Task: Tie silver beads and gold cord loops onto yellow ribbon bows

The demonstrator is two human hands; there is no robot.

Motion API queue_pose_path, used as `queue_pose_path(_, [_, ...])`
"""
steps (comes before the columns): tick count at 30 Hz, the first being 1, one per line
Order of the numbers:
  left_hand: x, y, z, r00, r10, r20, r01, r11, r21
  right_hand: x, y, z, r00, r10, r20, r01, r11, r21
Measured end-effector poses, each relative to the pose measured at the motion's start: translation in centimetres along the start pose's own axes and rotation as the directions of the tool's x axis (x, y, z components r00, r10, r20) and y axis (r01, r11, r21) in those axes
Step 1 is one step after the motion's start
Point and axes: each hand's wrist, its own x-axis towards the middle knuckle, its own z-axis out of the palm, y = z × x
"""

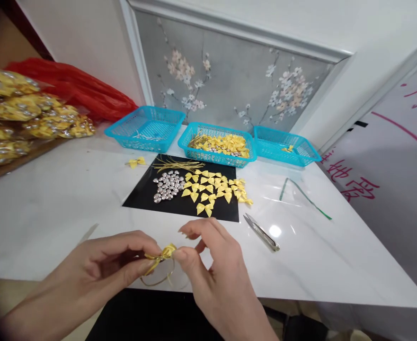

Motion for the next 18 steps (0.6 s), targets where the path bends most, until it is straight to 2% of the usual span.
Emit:
queue_pose_path(2, [-0.1,0.2,0.0,0.999,0.046,0.008,-0.047,0.998,0.052,0.3,-0.3,0.0,0.982,0.105,0.158,-0.118,0.990,0.078])
queue_pose_path(4, [-0.1,0.3,0.2,0.997,0.078,-0.008,-0.077,0.994,0.072,0.5,-0.4,0.5,0.957,0.185,0.223,-0.223,0.961,0.161])
queue_pose_path(7, [-0.3,0.3,0.3,0.995,0.100,-0.021,-0.099,0.993,0.056,0.4,-0.3,1.3,0.950,0.262,0.170,-0.300,0.915,0.270])
queue_pose_path(14, [-0.5,-0.2,-0.2,0.997,0.067,0.032,-0.068,0.997,0.047,-0.4,-0.1,2.3,0.969,0.247,0.015,-0.237,0.913,0.331])
queue_pose_path(18, [-0.5,-0.3,0.0,0.998,0.069,0.014,-0.070,0.997,0.029,-0.6,-0.3,2.5,0.951,0.310,0.011,-0.288,0.868,0.405])
